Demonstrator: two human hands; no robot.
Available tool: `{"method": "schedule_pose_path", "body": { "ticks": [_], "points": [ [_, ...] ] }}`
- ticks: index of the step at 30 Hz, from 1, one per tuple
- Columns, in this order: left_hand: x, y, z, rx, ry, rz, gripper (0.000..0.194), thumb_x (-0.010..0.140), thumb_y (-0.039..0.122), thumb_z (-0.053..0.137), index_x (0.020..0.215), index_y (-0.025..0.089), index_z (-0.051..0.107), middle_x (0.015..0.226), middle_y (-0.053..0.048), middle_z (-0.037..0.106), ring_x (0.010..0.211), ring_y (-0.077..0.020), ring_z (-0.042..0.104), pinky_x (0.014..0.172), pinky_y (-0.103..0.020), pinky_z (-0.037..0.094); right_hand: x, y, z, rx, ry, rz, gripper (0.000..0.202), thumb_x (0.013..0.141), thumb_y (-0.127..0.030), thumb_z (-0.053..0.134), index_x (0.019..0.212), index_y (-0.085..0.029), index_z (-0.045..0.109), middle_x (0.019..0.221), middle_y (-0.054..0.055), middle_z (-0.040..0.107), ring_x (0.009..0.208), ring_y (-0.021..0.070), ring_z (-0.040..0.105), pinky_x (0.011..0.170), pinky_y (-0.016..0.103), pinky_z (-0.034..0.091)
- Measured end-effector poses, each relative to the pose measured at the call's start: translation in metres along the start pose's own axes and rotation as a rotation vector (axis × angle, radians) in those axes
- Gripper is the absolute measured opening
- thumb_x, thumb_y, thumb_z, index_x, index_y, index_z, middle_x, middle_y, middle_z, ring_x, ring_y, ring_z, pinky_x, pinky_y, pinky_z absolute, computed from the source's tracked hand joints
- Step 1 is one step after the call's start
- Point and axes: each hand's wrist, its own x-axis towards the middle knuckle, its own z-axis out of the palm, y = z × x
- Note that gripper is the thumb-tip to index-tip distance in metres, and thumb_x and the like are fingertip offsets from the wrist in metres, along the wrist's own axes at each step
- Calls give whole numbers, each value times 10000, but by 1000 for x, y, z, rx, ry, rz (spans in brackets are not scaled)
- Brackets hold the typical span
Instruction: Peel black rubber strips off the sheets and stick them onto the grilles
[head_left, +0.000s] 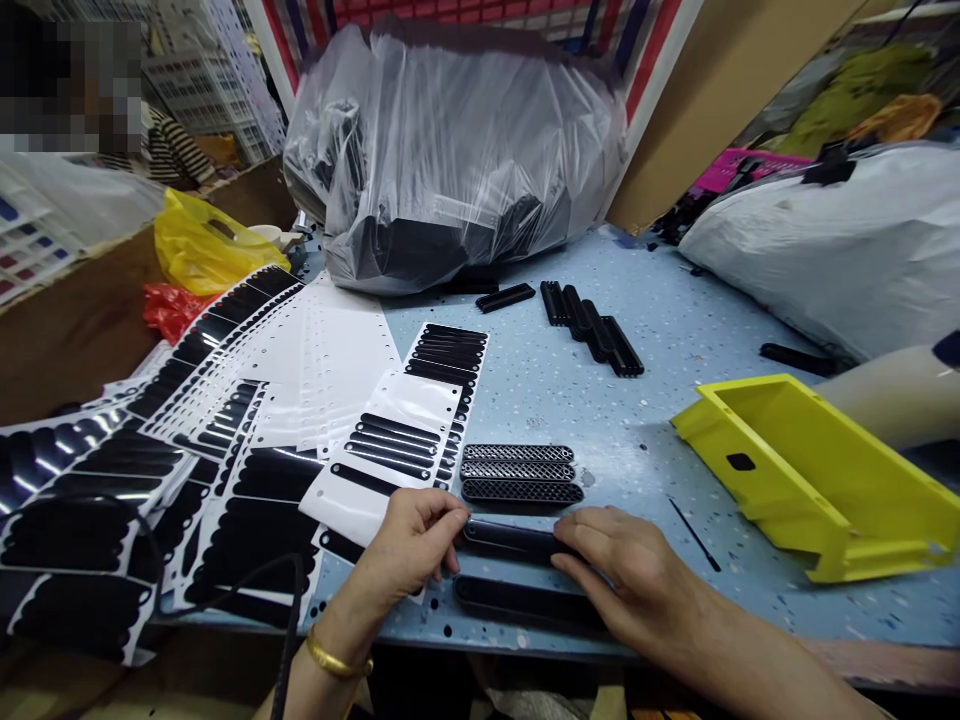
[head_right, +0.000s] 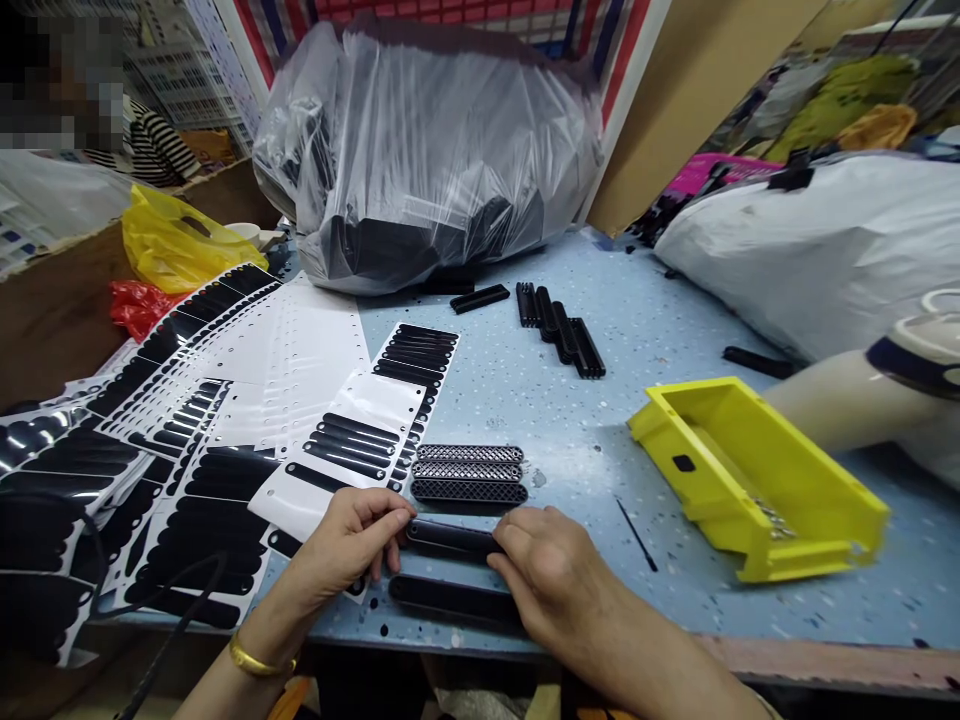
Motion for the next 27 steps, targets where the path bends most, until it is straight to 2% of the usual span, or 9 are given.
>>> {"method": "schedule_pose_path", "body": {
  "ticks": [5,9,12,16,22,27],
  "points": [
    [-1,5,3,28,11,-23,235,709,360,628,743,130,658,470,48,525,368,-90,525,331,-151,336,1,-2,0,-23,37,-25,229,915,-129,475,812,-204,665,833,86,705,720,207,658,656,329,533],
    [-2,3,3,15,30,-36,263,688,378,603,766,132,655,492,47,530,364,-91,522,327,-158,339,5,-6,-2,-31,66,-57,261,911,-105,452,739,-202,623,782,83,687,655,200,633,606,322,505],
    [-1,2,2,4,44,-39,284,686,406,601,772,140,651,530,39,547,351,-89,512,317,-167,333,7,-7,-2,-31,57,-53,239,898,-103,466,748,-205,621,772,75,680,652,199,625,602,316,490],
    [-1,2,4,57,37,-19,292,729,438,589,722,150,640,464,47,515,332,-83,465,329,-172,320,6,-6,-2,-22,44,-52,221,887,-96,478,753,-205,616,757,66,668,651,197,613,614,316,473],
    [-1,3,10,119,62,86,248,717,364,585,697,132,671,509,28,537,398,-86,504,395,-183,359,3,-1,2,5,-28,-20,223,918,-113,469,755,-193,598,766,76,656,686,208,606,639,327,457],
    [-1,2,5,133,10,18,316,746,421,559,710,130,677,447,28,531,334,-71,429,349,-173,309,4,-2,2,12,-17,-14,251,921,-119,456,717,-188,585,761,79,649,670,207,598,638,335,447]
  ]
}}
